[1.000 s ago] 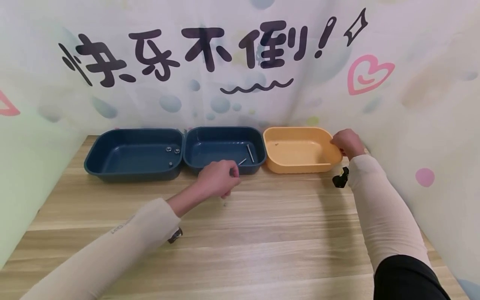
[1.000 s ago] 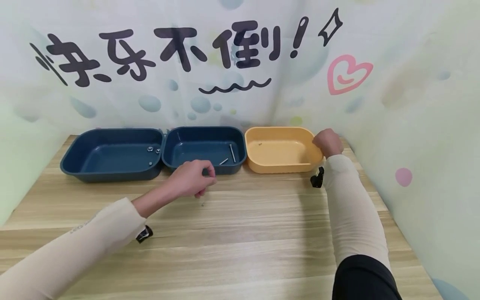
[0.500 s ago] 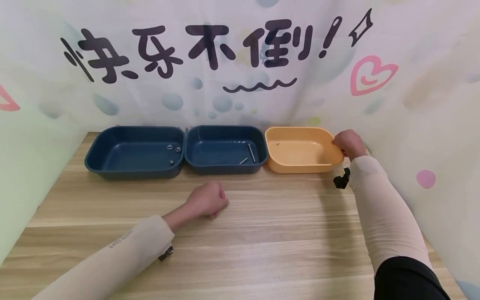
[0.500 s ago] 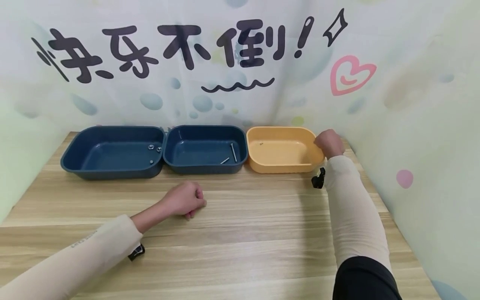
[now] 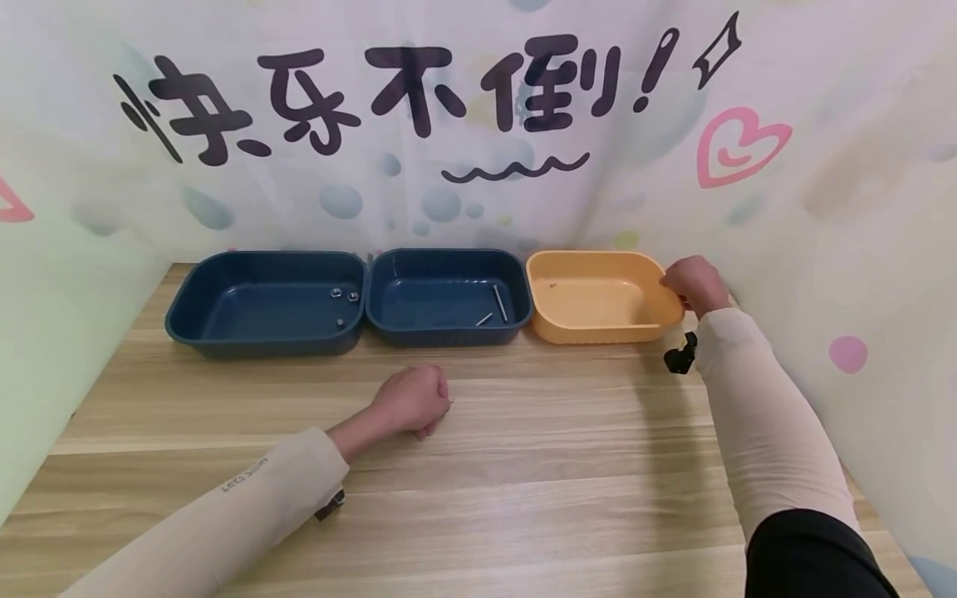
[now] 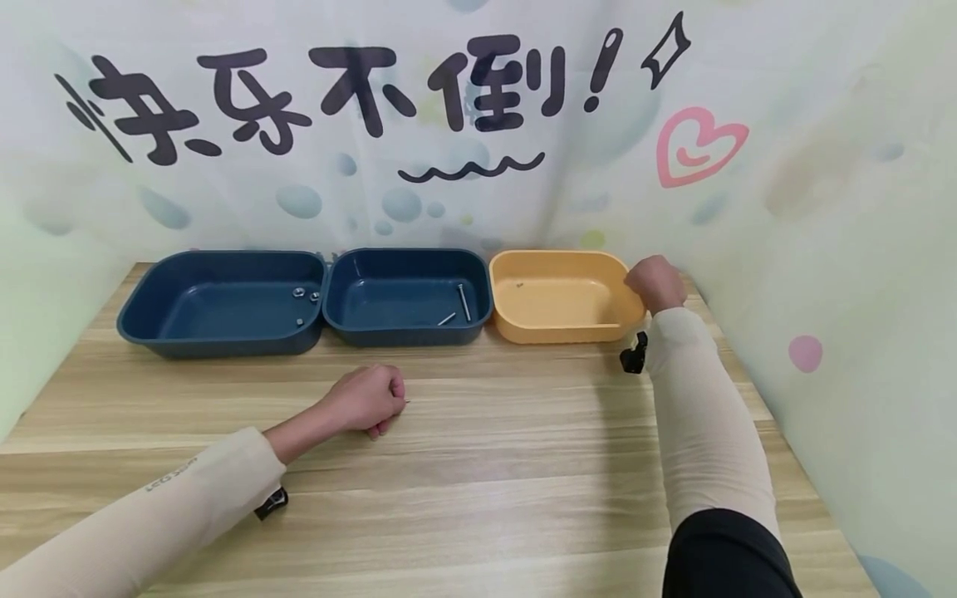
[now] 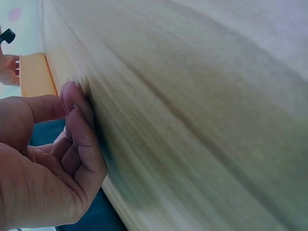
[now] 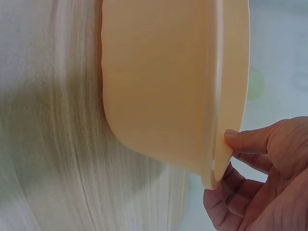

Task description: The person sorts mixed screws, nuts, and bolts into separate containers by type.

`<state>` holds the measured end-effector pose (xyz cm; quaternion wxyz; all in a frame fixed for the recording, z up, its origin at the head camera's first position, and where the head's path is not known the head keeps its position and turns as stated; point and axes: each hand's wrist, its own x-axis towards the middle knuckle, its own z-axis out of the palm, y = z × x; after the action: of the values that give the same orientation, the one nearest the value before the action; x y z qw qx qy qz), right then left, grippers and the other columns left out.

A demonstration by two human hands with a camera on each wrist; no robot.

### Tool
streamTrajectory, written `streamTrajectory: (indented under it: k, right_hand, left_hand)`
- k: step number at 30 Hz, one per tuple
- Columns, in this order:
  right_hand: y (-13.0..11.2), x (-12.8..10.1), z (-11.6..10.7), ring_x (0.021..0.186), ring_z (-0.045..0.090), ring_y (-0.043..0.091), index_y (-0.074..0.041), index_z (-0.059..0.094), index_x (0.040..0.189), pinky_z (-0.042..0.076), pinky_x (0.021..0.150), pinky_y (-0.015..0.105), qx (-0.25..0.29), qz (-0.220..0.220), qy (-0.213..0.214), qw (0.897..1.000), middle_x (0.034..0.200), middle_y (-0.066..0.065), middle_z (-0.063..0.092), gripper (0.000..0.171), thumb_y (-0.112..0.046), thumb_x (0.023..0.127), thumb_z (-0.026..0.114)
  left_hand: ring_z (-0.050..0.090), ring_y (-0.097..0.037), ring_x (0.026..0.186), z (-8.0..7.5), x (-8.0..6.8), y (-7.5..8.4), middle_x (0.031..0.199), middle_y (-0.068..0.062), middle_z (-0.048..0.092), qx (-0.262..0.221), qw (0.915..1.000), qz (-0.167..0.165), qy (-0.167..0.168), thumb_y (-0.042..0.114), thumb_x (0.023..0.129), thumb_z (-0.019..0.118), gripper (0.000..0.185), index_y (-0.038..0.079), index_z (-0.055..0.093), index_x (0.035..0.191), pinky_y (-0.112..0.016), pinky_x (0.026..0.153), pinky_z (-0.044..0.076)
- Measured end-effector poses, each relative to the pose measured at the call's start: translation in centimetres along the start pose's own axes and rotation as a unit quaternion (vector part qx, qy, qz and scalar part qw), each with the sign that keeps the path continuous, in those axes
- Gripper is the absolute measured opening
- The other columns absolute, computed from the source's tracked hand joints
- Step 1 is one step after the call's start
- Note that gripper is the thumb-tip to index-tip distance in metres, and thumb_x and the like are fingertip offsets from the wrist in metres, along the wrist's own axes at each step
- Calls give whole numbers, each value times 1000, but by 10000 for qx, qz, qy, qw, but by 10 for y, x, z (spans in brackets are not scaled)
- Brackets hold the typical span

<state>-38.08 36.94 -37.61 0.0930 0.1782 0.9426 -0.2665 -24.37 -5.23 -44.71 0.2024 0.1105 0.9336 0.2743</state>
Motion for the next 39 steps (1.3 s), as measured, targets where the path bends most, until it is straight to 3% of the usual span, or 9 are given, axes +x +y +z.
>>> streamTrajectory:
  k: [8, 15, 21, 27, 39]
  right_hand:
    - [2, 0, -1, 63, 54, 22, 5, 62, 110, 52, 61, 34, -54, -66, 12, 10000, 74, 9, 54, 28, -15, 93, 51]
    - [-1, 1, 1, 64, 53, 21, 4, 61, 115, 52, 57, 29, 47, 130, 81, 9999, 90, 14, 56, 30, -18, 94, 54]
    - [-1, 2, 0, 65, 54, 21, 4, 61, 117, 55, 63, 33, -13, 143, 41, 9999, 95, 17, 56, 32, -18, 95, 53]
    - [1, 1, -2, 63, 53, 21, 4, 61, 111, 53, 62, 33, 57, 97, -47, 9999, 76, 9, 53, 28, -16, 94, 53]
    - [2, 4, -2, 62, 54, 20, 3, 62, 113, 53, 62, 33, -59, 138, -41, 9999, 78, 9, 55, 30, -19, 94, 54]
  left_hand:
    - [60, -16, 42, -2, -1, 2, 49, -2, 60, -144, 9999, -32, -65, 9, 87, 57, 11, 10, 57, 76, -24, 46, 44]
    - [62, -20, 45, -9, 1, 11, 51, -5, 61, -303, 9992, -100, -224, 9, 89, 53, 10, 10, 57, 80, -26, 47, 43]
    - [65, -21, 48, -16, 4, 30, 51, -5, 62, -329, 9993, 42, -150, 13, 91, 56, 10, 10, 57, 82, -28, 52, 44]
    - [66, -20, 51, -24, 8, 56, 56, -5, 65, -618, 9978, 214, -121, 13, 92, 55, 4, 10, 57, 90, -26, 50, 48]
    - [65, -19, 54, -37, 30, 104, 68, -7, 67, -1060, 9936, 348, -177, 17, 96, 56, 5, 12, 56, 96, -29, 58, 56]
